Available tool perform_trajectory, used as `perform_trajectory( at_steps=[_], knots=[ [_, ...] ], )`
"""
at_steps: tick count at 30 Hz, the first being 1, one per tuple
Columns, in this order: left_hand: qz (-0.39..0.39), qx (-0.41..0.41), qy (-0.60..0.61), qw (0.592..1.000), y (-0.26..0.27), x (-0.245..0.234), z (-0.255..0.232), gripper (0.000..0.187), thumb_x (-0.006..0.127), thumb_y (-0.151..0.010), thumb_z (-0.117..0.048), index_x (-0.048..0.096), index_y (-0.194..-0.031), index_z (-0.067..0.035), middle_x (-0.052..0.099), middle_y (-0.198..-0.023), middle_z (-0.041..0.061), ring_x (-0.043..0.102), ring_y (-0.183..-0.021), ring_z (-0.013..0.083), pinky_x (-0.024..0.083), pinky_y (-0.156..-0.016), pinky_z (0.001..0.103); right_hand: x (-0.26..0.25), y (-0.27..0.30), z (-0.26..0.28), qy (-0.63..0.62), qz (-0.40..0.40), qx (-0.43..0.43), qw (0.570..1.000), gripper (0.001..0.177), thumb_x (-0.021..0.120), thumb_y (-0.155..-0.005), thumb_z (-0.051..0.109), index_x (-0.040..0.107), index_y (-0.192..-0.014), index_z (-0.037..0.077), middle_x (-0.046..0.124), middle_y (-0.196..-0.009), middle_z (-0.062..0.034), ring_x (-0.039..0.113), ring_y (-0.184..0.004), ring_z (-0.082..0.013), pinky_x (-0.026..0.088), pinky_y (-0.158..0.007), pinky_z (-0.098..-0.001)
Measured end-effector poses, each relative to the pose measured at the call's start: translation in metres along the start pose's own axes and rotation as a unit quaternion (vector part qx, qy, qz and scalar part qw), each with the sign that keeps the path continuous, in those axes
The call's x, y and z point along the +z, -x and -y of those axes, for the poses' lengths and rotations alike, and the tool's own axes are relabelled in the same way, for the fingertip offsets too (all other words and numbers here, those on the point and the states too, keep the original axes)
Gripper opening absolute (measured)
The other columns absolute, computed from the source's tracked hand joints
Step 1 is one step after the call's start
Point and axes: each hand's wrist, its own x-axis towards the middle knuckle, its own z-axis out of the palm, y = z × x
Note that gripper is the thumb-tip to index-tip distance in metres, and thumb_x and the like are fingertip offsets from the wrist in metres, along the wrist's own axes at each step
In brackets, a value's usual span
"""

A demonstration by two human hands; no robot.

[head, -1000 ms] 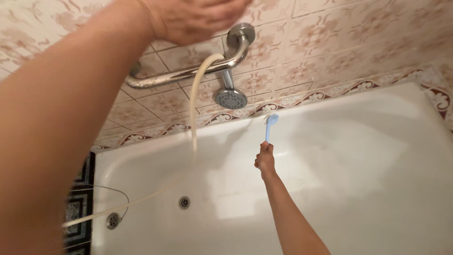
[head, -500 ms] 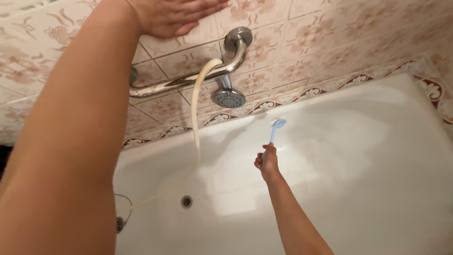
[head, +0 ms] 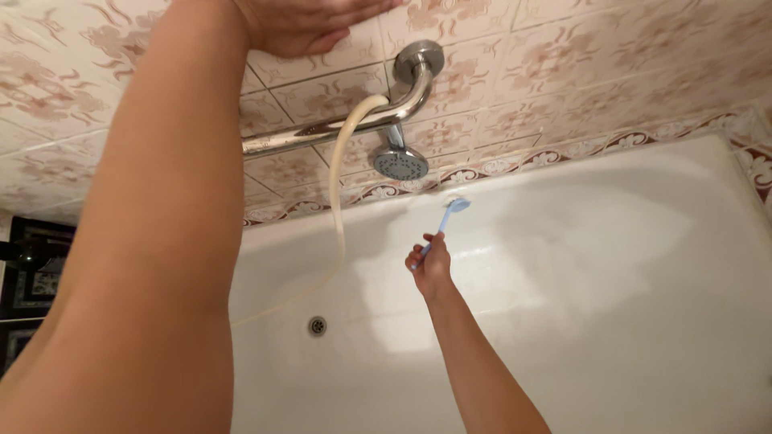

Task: The person cleans the interior and edges of a bathtub using a handheld cleaning brush.

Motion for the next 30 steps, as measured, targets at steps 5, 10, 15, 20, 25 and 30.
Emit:
perform_trajectory(
  at_steps=[5,10,15,20,25,30],
  knots=[
    [0.016,0.056,-0.110,0.992,-0.013,-0.027,0.004,0.060,0.053,-0.088,-0.026,0.055,-0.144,-0.002,0.051,-0.156,0.005,0.048,-0.144,0.0134,0.036,-0.122,0.030,-0.022,0.035,0.008,0.030,0.002,-0.005,1.000,0.037,0.036,-0.109,0.045,0.045,-0.113,0.009,0.045,-0.079,-0.0081,0.038,-0.059,-0.0150,0.034,-0.050,-0.0306],
    [-0.088,-0.412,0.191,0.887,0.012,-0.068,-0.089,0.032,0.062,-0.098,-0.012,0.062,-0.126,0.003,0.064,-0.123,0.017,0.059,-0.109,0.0304,0.048,-0.096,0.044,-0.042,0.078,0.034,0.068,-0.009,-0.022,0.997,0.037,0.036,-0.109,0.044,0.045,-0.113,0.008,0.044,-0.079,-0.0074,0.037,-0.059,-0.0148,0.034,-0.050,-0.0308],
    [0.071,-0.434,0.335,0.833,0.010,-0.088,-0.160,0.058,0.072,-0.068,-0.027,0.061,-0.115,0.006,0.066,-0.100,0.022,0.064,-0.094,0.0380,0.053,-0.084,0.047,-0.052,0.094,0.045,0.114,-0.030,-0.023,0.993,0.036,0.037,-0.109,0.042,0.045,-0.114,0.008,0.044,-0.078,-0.0077,0.035,-0.058,-0.0144,0.033,-0.049,-0.0307],
    [0.300,-0.448,0.400,0.741,0.002,-0.056,-0.131,0.035,0.071,-0.083,-0.035,0.072,-0.098,-0.004,0.073,-0.092,0.023,0.070,-0.091,0.0429,0.056,-0.079,0.053,-0.041,0.068,0.027,0.083,0.009,-0.010,0.996,0.034,0.039,-0.108,0.042,0.045,-0.112,0.009,0.043,-0.077,-0.0070,0.036,-0.057,-0.0143,0.033,-0.049,-0.0296],
    [0.244,-0.566,0.317,0.720,-0.006,-0.043,-0.159,0.017,0.061,-0.082,-0.015,0.074,-0.089,-0.005,0.074,-0.084,0.024,0.072,-0.076,0.0426,0.057,-0.067,0.054,-0.018,0.028,-0.003,0.029,0.005,0.037,0.999,0.043,0.038,-0.109,0.049,0.046,-0.109,0.007,0.045,-0.077,-0.0074,0.037,-0.058,-0.0149,0.033,-0.050,-0.0294],
    [0.169,-0.567,0.267,0.760,0.000,-0.037,-0.171,0.011,0.062,-0.079,-0.014,0.070,-0.080,-0.007,0.072,-0.072,0.019,0.071,-0.062,0.0373,0.057,-0.055,0.050,0.000,-0.045,-0.048,-0.109,0.028,0.064,0.992,0.043,0.035,-0.108,0.051,0.042,-0.106,0.009,0.041,-0.075,-0.0071,0.038,-0.059,-0.0183,0.037,-0.053,-0.0329]
  ],
)
